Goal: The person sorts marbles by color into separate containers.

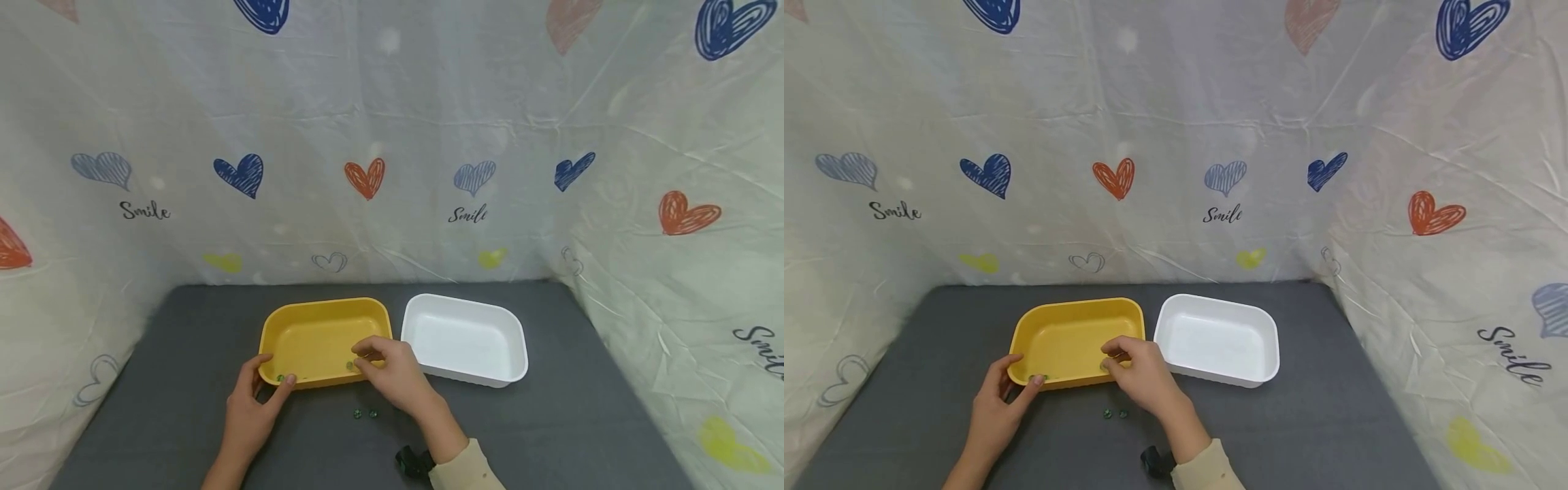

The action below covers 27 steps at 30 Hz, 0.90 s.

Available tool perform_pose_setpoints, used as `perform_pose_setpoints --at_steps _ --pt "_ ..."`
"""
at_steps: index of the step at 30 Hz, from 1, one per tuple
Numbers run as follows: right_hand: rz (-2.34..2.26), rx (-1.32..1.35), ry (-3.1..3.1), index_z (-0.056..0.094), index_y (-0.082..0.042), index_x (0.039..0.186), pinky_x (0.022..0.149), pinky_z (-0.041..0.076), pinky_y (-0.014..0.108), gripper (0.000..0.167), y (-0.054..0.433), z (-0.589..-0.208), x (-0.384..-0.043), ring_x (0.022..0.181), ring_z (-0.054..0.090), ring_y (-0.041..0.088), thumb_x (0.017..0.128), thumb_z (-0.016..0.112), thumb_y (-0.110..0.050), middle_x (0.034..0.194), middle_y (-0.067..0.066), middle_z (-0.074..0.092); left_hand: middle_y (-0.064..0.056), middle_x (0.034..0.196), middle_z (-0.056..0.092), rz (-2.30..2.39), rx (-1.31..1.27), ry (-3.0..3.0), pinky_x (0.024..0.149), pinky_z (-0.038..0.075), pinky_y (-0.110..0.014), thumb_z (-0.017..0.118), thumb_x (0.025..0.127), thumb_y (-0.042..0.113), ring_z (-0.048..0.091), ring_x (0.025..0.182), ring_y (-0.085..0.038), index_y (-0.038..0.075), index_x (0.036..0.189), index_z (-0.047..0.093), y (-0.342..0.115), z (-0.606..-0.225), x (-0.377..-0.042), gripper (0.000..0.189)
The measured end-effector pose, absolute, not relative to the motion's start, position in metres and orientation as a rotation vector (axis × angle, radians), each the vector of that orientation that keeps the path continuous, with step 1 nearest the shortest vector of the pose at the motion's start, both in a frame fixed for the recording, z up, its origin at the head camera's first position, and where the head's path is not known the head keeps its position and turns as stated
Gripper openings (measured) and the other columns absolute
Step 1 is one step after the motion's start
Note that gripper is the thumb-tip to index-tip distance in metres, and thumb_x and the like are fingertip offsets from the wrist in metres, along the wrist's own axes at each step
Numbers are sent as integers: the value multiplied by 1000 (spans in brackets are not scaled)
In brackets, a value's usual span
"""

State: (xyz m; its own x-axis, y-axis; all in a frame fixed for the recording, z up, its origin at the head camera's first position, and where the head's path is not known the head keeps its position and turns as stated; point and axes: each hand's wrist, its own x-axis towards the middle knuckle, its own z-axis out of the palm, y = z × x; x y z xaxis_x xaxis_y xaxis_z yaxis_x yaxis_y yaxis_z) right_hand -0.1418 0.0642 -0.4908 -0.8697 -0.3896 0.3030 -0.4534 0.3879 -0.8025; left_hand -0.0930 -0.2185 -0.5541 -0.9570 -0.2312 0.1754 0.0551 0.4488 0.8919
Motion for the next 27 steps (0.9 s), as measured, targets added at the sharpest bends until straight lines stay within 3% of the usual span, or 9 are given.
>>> perform_pose_setpoints --at_steps 7,27 --pt "1510 771 -2565 79 -5 120 97 62 34 18 66 -490 -142 109 75 14 103 77 -8 118 3 79 -24 164 47 -1511 148 -2436 98 28 3 82 102 38 49 151 -41 8 155 48 -219 -554 -93 70" --pt "1537 755 -2544 80 -9 118 93 62 32 16 67 -484 -139 107 75 11 102 77 -6 116 -2 79 -23 163 48 -1522 152 -2424 99 28 2 83 101 34 48 152 -40 8 154 49 -218 -553 -94 68"
